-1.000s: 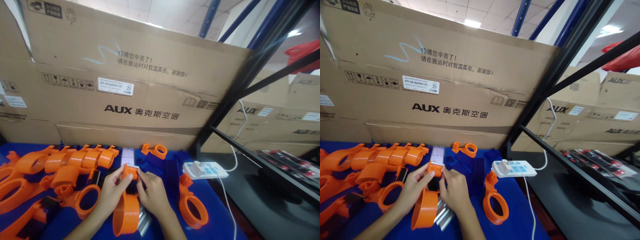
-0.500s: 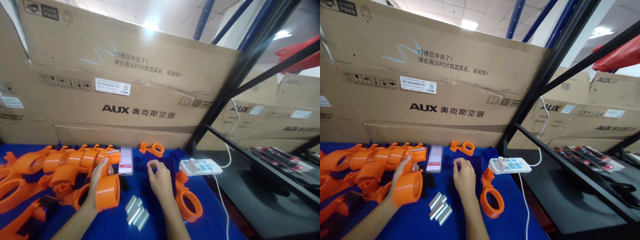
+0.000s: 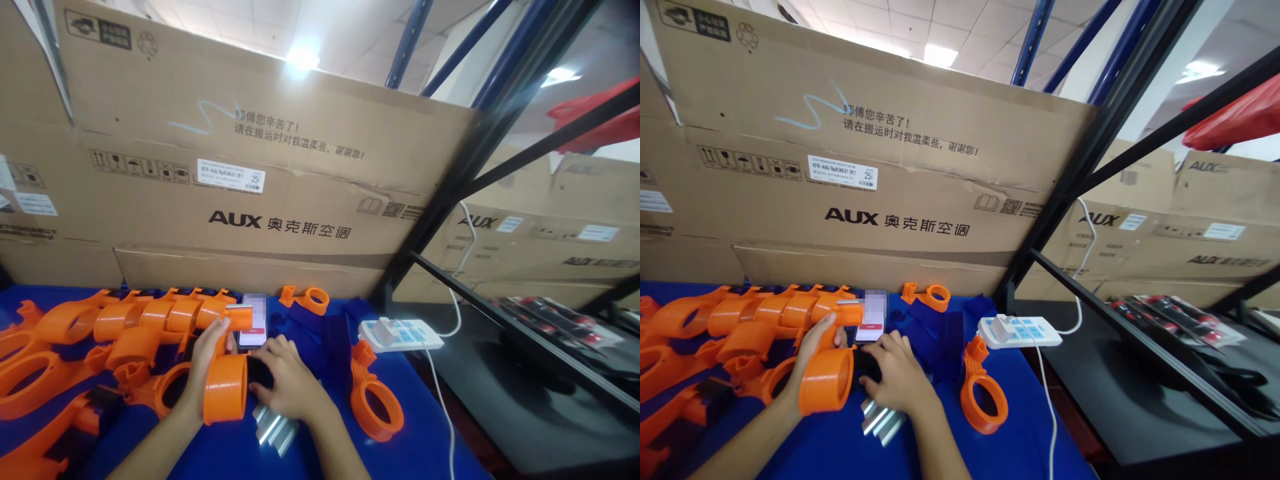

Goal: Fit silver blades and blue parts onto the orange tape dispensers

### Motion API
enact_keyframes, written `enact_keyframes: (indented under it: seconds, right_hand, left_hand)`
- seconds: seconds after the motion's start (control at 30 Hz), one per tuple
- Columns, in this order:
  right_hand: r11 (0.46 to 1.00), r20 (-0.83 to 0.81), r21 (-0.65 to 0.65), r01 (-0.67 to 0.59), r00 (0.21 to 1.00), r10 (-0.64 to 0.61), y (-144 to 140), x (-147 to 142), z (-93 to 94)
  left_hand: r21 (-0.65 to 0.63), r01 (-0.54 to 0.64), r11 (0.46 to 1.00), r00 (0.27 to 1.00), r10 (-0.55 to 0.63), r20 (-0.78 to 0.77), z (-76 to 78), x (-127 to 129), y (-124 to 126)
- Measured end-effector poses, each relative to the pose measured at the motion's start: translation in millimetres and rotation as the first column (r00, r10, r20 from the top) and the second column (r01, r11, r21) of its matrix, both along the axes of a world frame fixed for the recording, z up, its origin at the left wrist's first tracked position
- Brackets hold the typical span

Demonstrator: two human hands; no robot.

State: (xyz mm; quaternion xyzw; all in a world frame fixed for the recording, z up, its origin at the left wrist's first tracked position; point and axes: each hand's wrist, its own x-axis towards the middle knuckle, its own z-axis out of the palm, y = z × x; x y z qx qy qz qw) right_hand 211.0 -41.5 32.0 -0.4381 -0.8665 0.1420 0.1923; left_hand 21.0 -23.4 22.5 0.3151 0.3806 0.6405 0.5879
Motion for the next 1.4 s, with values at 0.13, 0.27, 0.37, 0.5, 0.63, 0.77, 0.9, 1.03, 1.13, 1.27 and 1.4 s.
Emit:
enact_keyframes:
  seconds: [0.13, 0.27, 0.37, 0.5, 0.63, 0.77, 0.9, 1.03, 1.13, 1.27, 1.4]
  right_hand:
    - [0.999, 0.035, 0.033, 0.019, 0.999, -0.02, 2.9, -3.3, -3.3]
    - [0.991, -0.062, 0.099, 0.091, 0.994, -0.086, 8.5, 3.0, -0.6]
    - [0.965, -0.318, 0.159, 0.207, 0.936, -0.148, 9.6, 10.4, 6.1]
    - [0.917, -0.677, 0.108, 0.383, 0.704, -0.214, 7.4, 13.5, 12.2]
    - [0.946, -0.723, 0.05, 0.321, 0.665, -0.187, 5.7, 8.7, 13.4]
    - [0.958, -0.7, 0.066, 0.279, 0.697, -0.155, 5.4, 5.8, 14.2]
    - [0.961, -0.684, 0.084, 0.265, 0.716, -0.138, 5.5, 6.1, 13.7]
    - [0.967, -0.658, 0.1, 0.234, 0.745, -0.112, 5.2, 5.8, 12.8]
    - [0.965, -0.653, 0.114, 0.237, 0.75, -0.107, 4.8, 4.8, 11.8]
    - [0.959, -0.663, 0.109, 0.262, 0.738, -0.127, 5.3, 3.0, 8.8]
    - [0.965, -0.683, 0.077, 0.25, 0.718, -0.132, 6.5, 1.2, 6.5]
  left_hand:
    - [0.002, 0.01, 1.0, 1.0, -0.01, -0.01, 1.1, 2.3, 0.1]
    - [0.018, -0.013, 1.0, 0.998, 0.014, -0.056, -0.9, 2.4, 0.8]
    - [0.013, -0.005, 1.0, 0.997, 0.006, -0.08, -3.3, 3.7, -0.8]
    - [0.001, 0.024, 1.0, 0.994, -0.024, -0.103, -4.1, 10.7, -7.7]
    - [0.051, 0.072, 0.996, 0.978, -0.06, -0.201, -2.5, 18.1, -14.2]
    - [0.087, 0.092, 0.992, 0.964, -0.067, -0.256, -1.5, 20.0, -16.7]
    - [0.088, 0.098, 0.991, 0.964, -0.072, -0.258, -3.4, 19.5, -16.7]
    - [0.087, 0.083, 0.993, 0.962, -0.057, -0.268, -6.3, 19.4, -16.1]
    - [0.098, 0.109, 0.989, 0.953, -0.076, -0.294, -5.8, 19.2, -16.8]
    - [0.092, 0.131, 0.987, 0.953, -0.1, -0.285, -1.4, 18.7, -18.2]
    - [0.098, 0.13, 0.987, 0.955, -0.099, -0.278, 0.9, 18.6, -17.4]
